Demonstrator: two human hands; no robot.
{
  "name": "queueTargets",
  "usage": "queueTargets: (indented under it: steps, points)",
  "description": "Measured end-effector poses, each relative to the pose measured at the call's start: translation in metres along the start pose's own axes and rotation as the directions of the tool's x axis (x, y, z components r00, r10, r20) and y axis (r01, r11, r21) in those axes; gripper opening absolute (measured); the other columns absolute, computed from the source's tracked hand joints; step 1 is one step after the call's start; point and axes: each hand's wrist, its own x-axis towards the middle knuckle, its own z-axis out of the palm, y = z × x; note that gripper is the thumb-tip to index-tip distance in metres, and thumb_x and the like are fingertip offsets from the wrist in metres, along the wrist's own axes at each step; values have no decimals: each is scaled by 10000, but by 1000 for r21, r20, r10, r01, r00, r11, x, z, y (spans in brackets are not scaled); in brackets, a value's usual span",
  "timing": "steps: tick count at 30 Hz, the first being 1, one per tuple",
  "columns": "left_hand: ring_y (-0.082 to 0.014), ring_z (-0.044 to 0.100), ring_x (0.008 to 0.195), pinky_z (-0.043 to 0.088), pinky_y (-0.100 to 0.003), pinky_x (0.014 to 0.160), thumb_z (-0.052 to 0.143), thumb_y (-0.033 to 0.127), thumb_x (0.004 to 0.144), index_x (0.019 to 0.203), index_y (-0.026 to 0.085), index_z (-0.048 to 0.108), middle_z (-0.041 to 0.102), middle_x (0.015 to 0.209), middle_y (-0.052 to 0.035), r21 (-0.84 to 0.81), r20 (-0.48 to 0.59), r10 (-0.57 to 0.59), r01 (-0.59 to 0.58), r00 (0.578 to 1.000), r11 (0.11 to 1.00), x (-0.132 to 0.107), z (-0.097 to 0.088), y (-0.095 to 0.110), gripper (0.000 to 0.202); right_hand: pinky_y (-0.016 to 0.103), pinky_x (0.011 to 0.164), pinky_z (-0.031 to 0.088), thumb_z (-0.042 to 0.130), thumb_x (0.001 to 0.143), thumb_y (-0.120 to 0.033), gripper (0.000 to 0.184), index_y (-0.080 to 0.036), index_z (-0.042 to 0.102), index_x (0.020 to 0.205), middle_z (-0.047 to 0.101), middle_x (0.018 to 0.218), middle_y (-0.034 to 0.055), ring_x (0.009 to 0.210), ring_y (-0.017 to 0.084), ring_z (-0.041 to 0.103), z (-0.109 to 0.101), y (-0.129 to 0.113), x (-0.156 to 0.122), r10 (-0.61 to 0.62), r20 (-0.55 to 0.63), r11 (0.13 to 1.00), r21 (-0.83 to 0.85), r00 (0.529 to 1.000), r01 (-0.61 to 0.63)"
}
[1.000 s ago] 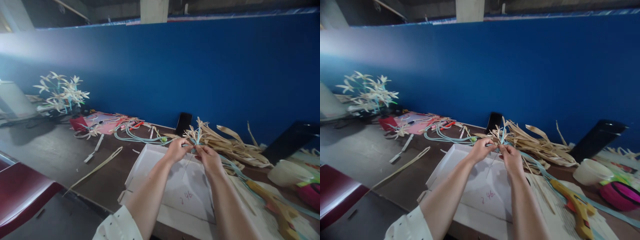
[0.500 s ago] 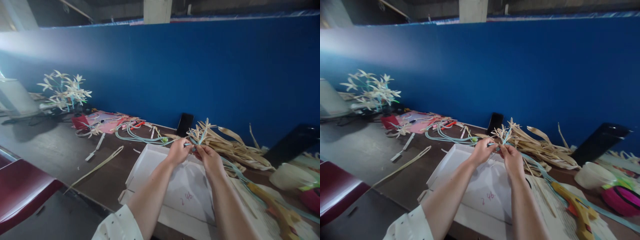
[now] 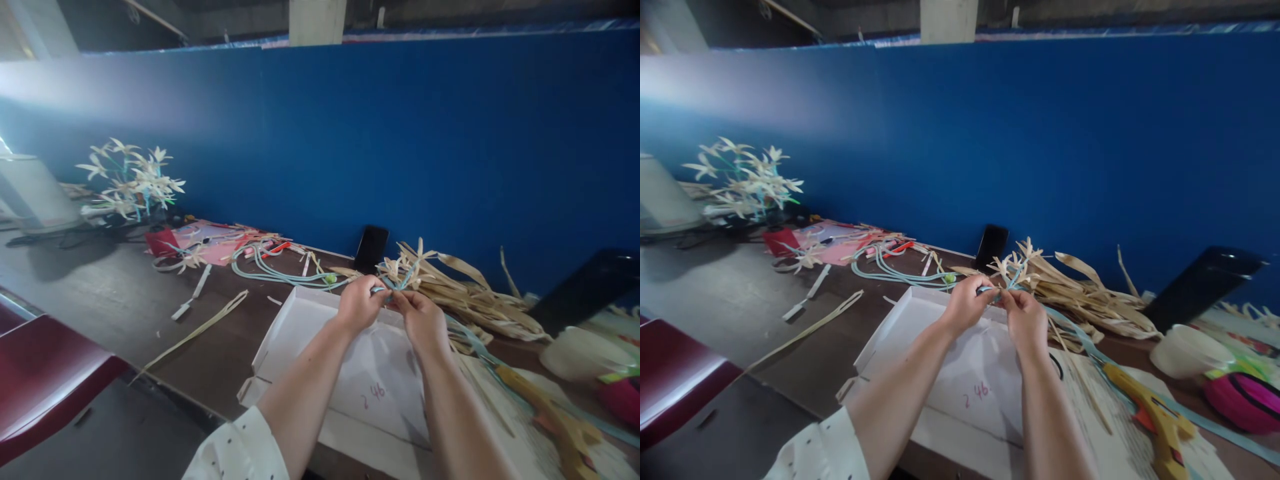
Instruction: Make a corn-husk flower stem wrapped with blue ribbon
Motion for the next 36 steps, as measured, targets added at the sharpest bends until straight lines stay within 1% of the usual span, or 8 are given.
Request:
queueTargets:
  steps: [7, 13, 16, 21, 24, 29, 32, 36]
  points:
    - [-154, 585, 786, 413, -235, 699, 539, 369, 808, 819, 183, 632, 661, 822, -19, -9, -24, 24, -24, 999, 1000, 0, 0, 2, 207, 298, 629, 449, 614, 699, -477, 381, -145, 710, 859, 710, 723, 66, 682, 225, 647, 3, 4, 1, 63, -8, 996, 62, 998, -63]
    - [-156, 592, 794, 431, -238, 711, 536, 383, 810, 843, 179, 625, 667, 833, -19, -23, -20, -16, 15, 1000, 1000, -1, 0, 3, 225, 291, 604, 437, 610, 687, -473, 375, -141, 715, 824, 703, 686, 67, 673, 232, 642, 2, -3, -1, 38, -30, 999, 2, 999, -38]
    - [-156, 591, 803, 439, -241, 722, 533, 383, 813, 850, 178, 625, 668, 842, -18, -8, -9, -31, 31, 999, 1000, -1, 0, 4, 228, 287, 605, 440, 615, 680, -478, 370, -142, 709, 801, 701, 680, 69, 676, 233, 645, 2, -2, -1, 43, -31, 999, -8, 999, -43]
    - [-149, 589, 809, 437, -235, 730, 539, 368, 815, 836, 180, 632, 667, 850, -13, -5, -14, 28, -28, 1000, 1000, -2, 2, 3, 211, 286, 591, 449, 627, 673, -508, 400, -149, 706, 829, 700, 690, 60, 661, 224, 639, 4, 9, 3, 104, -26, 991, 84, 994, -102]
    - [-143, 589, 799, 436, -230, 726, 546, 356, 812, 829, 176, 633, 665, 840, -13, -15, -12, 44, -45, 999, 999, -1, 4, 1, 201, 282, 576, 447, 634, 659, -533, 447, -131, 710, 839, 695, 683, 71, 659, 223, 633, 5, 12, 4, 108, -23, 988, 117, 994, -105]
    - [-139, 591, 802, 432, -224, 730, 560, 344, 807, 832, 172, 641, 668, 840, -14, -13, 9, 74, -74, 997, 997, -1, 4, 1, 191, 276, 526, 429, 636, 641, -562, 478, -115, 708, 794, 673, 625, 78, 597, 213, 610, 6, 11, 3, 127, -72, 981, 158, 989, -115]
    - [-141, 594, 814, 432, -223, 738, 567, 346, 803, 835, 178, 648, 673, 850, -14, 1, 13, 67, -67, 998, 998, -2, 5, 1, 189, 282, 511, 416, 626, 635, -592, 504, -117, 713, 780, 668, 606, 80, 561, 207, 595, 7, 15, 5, 101, -101, 987, 133, 990, -87]
    - [-137, 596, 796, 438, -220, 720, 571, 344, 798, 831, 177, 651, 677, 843, -14, -1, 12, 40, -40, 999, 999, -2, 6, 1, 188, 270, 509, 398, 631, 636, -596, 498, -124, 707, 773, 664, 609, 69, 567, 195, 582, 7, 20, 7, 116, -97, 990, 87, 989, -108]
